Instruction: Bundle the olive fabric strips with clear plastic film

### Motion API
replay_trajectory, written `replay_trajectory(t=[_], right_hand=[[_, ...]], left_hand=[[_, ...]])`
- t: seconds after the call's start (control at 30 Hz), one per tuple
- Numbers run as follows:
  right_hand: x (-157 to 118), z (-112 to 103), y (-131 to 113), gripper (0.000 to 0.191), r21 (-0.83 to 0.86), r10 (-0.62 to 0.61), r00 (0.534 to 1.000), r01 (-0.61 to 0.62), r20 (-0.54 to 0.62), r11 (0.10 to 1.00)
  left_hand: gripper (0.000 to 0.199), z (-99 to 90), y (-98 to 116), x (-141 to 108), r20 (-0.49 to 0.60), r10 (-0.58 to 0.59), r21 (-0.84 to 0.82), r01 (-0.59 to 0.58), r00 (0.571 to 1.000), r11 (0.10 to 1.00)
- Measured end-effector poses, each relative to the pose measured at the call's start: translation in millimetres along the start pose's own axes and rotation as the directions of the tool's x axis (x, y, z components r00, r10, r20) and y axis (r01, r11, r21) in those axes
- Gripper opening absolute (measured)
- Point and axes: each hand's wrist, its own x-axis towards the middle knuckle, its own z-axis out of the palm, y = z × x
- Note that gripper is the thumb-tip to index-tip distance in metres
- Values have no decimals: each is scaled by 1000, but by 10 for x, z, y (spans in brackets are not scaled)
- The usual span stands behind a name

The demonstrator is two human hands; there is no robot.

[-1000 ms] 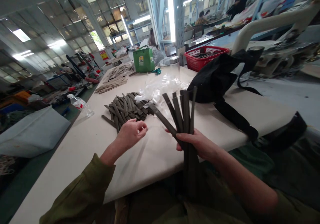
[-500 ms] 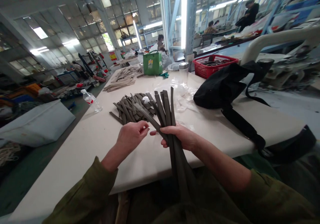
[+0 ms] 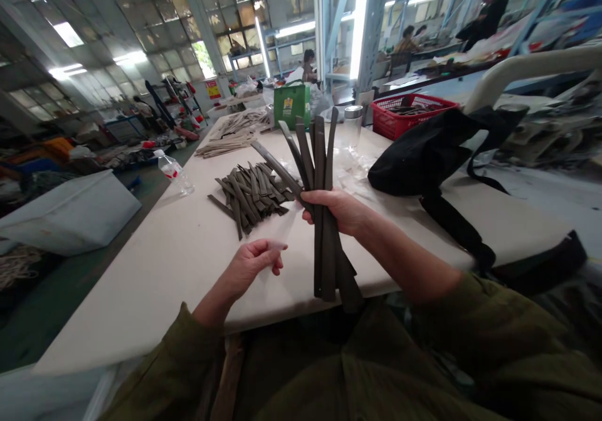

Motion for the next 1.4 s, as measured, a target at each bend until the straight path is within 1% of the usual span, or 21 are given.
replay_trajectory(t=[0.13,0.23,0.3,0.37,0.43,0.47,0.53,0.6,0.63,0.7,0.73,0.77,0.8,0.83,0.87,0.93,1.0,1.1,1.17,1.23,1.4], right_hand=[[129,-18,-14,7,-20,7,1000,-8,-28,1000],[179,9,38,7,-30,19,1000,-20,-18,999],[193,51,70,6,-35,25,1000,-25,-9,999],[197,100,91,4,-42,25,1000,-25,6,999],[200,150,105,4,-53,12,999,-10,37,999],[203,175,110,4,-60,2,998,1,58,998],[216,223,114,4,-78,-14,995,22,97,997],[233,270,110,3,-95,-21,993,32,115,995],[240,291,103,2,-104,-21,993,32,114,994],[236,319,78,2,-121,-19,996,30,87,992],[218,321,60,2,-131,-20,998,28,60,991],[184,312,41,3,-144,-25,999,28,24,989],[134,290,23,3,-163,-35,999,32,-15,986],[65,256,11,4,-190,-47,998,37,-47,981],[-22,211,6,5,-223,-62,995,44,-75,974],[-240,94,30,13,-325,-65,996,40,-66,945],[-493,-29,103,18,-431,-52,997,19,-65,902],[-866,-158,265,27,-574,23,1000,-24,-10,818],[-1064,-183,370,30,-656,81,996,-40,32,754],[-1198,-174,456,28,-710,91,995,-38,37,703],[-1313,-146,630,20,-822,-45,999,41,19,567]], left_hand=[[29,-6,-205,-203,-82,-32,-177,17,996,984],[35,-3,-280,-319,-71,-40,-259,21,997,966],[35,-9,-299,-357,-45,-45,-252,33,998,967],[29,-28,-309,-362,-42,-58,-147,51,997,988],[24,-55,-311,-348,-77,-47,91,54,996,994],[24,-66,-309,-337,-96,-25,243,48,995,969],[26,-71,-297,-319,-109,41,514,21,993,858],[25,-44,-279,-306,-102,93,644,-6,990,765],[24,-20,-269,-302,-105,102,655,-8,989,755],[22,35,-250,-297,-118,55,562,20,991,827],[22,56,-244,-296,-129,8,438,49,992,898],[22,66,-240,-295,-146,-44,254,80,988,964],[22,62,-239,-294,-175,-93,23,99,980,995],[21,42,-241,-293,-219,-139,-220,90,966,971],[21,7,-246,-292,-274,-181,-431,48,945,901],[21,-88,-266,-283,-380,-241,-683,-94,893,724],[25,-172,-298,-263,-442,-256,-761,-209,860,614],[30,-176,-337,-203,-477,-260,-776,-263,840,574],[26,-84,-321,-157,-474,-294,-791,-255,830,556],[21,57,-260,-126,-462,-335,-817,-247,821,522],[15,394,-81,-142,-435,-372,-847,-233,820,477]])
